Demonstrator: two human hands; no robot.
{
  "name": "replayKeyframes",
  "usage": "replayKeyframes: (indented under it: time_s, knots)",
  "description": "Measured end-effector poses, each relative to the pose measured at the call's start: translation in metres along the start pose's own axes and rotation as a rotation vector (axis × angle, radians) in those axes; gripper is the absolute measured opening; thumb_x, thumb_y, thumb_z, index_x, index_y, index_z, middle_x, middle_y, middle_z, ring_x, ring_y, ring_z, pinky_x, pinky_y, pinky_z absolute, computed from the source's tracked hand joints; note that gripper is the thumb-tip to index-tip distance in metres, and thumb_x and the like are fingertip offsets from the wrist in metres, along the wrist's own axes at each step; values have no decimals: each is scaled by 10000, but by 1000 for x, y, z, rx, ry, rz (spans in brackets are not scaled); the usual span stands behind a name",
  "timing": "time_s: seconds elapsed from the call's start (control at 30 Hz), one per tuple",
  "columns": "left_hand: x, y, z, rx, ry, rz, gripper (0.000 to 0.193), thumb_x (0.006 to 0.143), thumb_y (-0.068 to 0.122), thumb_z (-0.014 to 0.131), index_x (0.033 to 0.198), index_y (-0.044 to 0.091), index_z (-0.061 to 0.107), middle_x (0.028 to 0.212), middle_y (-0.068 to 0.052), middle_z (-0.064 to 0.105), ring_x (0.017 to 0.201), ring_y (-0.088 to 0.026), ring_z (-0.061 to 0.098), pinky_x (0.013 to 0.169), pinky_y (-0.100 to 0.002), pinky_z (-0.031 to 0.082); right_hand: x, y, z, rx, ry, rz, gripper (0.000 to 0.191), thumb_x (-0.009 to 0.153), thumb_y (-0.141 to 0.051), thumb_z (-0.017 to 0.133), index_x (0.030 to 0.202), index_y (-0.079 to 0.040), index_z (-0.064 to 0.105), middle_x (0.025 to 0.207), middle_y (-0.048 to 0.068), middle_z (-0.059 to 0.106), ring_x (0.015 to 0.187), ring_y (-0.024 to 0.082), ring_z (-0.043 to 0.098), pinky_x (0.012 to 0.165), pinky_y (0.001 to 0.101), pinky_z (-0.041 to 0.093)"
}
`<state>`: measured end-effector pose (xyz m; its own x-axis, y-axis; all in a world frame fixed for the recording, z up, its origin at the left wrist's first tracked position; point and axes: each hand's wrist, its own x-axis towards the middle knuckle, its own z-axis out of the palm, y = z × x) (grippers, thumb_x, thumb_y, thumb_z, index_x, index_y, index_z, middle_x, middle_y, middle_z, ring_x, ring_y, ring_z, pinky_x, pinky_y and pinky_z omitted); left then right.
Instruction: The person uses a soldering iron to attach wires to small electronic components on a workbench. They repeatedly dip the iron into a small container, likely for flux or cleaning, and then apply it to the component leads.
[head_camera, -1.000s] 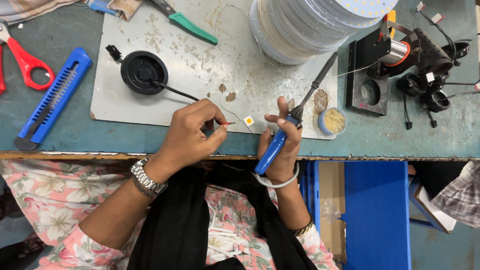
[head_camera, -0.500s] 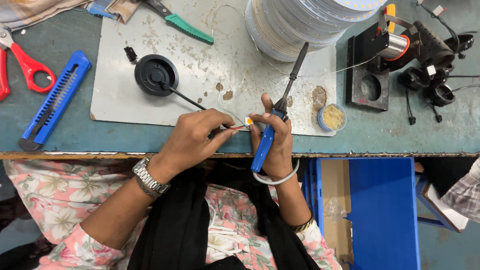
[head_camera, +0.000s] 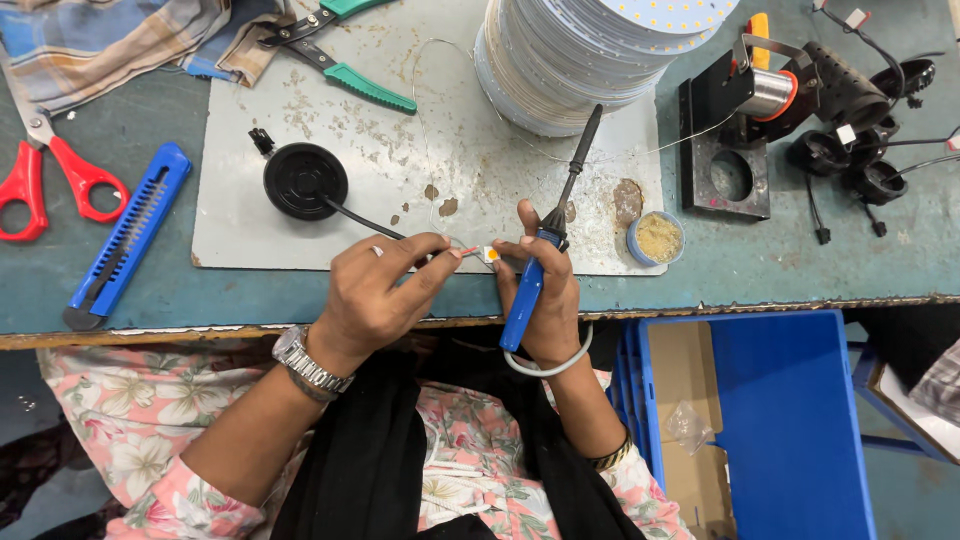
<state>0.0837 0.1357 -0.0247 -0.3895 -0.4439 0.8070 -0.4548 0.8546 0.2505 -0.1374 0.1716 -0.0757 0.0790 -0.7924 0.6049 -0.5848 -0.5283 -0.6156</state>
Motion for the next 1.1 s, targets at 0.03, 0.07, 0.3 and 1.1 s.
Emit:
replayKeyframes:
  time_s: [0.03,0.07,0.3,1.1]
  knots:
    - [0,0,0,5,-6,-3,218,889,32,772,1097,67,716,1038,-48,729,684,-147,623,613,-310,511,0,0,0,8,1,6,579,948,100,700,1334,-137,341,1528,283,497,1034,255,775,869,325,644]
    - [0,1,-1,10,-12,-7,204,892,38,777,1084,66,715,1030,-41,728,670,-146,611,609,-310,504,0,1,1,14,6,0,579,953,98,698,1341,-136,337,1532,281,492,1059,264,771,883,327,643]
    - [-6,6,-3,-22,-92,-25,202,876,48,746,1076,48,716,1081,-87,724,750,-183,689,676,-324,549,0,-3,-3,-14,60,50,584,932,82,729,1331,-94,340,1540,309,455,1011,246,764,870,306,641]
    - [6,-4,32,-378,-377,-214,120,892,124,733,942,31,676,870,-115,650,731,-303,666,659,-418,530,-2,-17,-17,-94,76,-2,581,951,107,699,1326,-105,309,1108,225,737,1245,397,682,1038,394,525]
